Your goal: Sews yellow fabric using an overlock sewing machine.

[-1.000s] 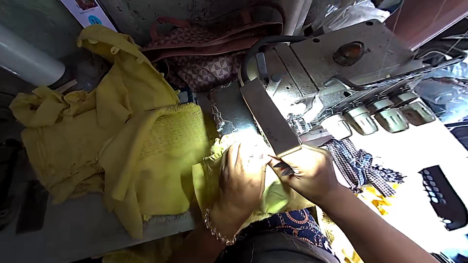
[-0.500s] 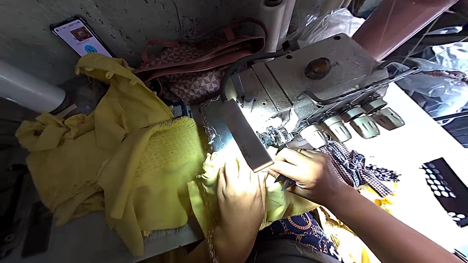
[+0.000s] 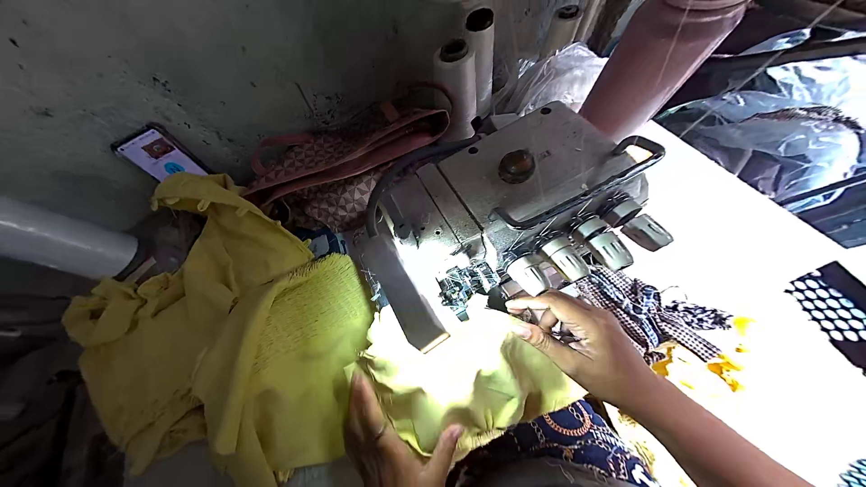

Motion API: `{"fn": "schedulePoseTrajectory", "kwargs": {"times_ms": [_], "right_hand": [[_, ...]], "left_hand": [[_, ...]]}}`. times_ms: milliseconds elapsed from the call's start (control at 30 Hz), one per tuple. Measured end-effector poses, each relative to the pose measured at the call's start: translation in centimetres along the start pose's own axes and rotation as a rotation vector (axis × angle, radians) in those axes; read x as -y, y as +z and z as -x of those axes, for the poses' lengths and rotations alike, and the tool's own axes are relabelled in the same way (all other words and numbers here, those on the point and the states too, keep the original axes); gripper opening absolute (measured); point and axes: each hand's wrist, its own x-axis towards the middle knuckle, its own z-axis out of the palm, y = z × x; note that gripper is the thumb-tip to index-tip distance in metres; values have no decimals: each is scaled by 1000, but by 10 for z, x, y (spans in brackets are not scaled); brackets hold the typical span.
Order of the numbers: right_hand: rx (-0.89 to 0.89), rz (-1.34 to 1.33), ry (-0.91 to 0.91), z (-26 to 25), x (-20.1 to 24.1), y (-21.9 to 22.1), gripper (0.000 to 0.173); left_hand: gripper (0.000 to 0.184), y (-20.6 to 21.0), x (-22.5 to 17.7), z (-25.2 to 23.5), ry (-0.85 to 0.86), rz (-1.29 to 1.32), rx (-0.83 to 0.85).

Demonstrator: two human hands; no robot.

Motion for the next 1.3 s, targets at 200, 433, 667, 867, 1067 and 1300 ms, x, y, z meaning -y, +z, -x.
{"fn": "schedulePoseTrajectory", "kwargs": {"times_ms": [200,433,667,867,1067,1300], "right_hand": [[218,-468,315,21,14,1,17],[113,-659,520,65,33,67,17],[19,-508,52,81,37,56,20],[26,-577,-51,61,54,56,17],[-89,-719,389,61,39,77,35],[141,-840,582,41,45,71,19]], "left_hand": [[27,-53,31,13,-49,-53,20],[51,-60,50,-121,264,-443,-168],[37,42,-13,13,578,207,-148],[14,10,-17,21,150,516,-85],[20,-44,-25,-19,-82,638,85],[47,-37,-34,-69,123,189,-77]]}}
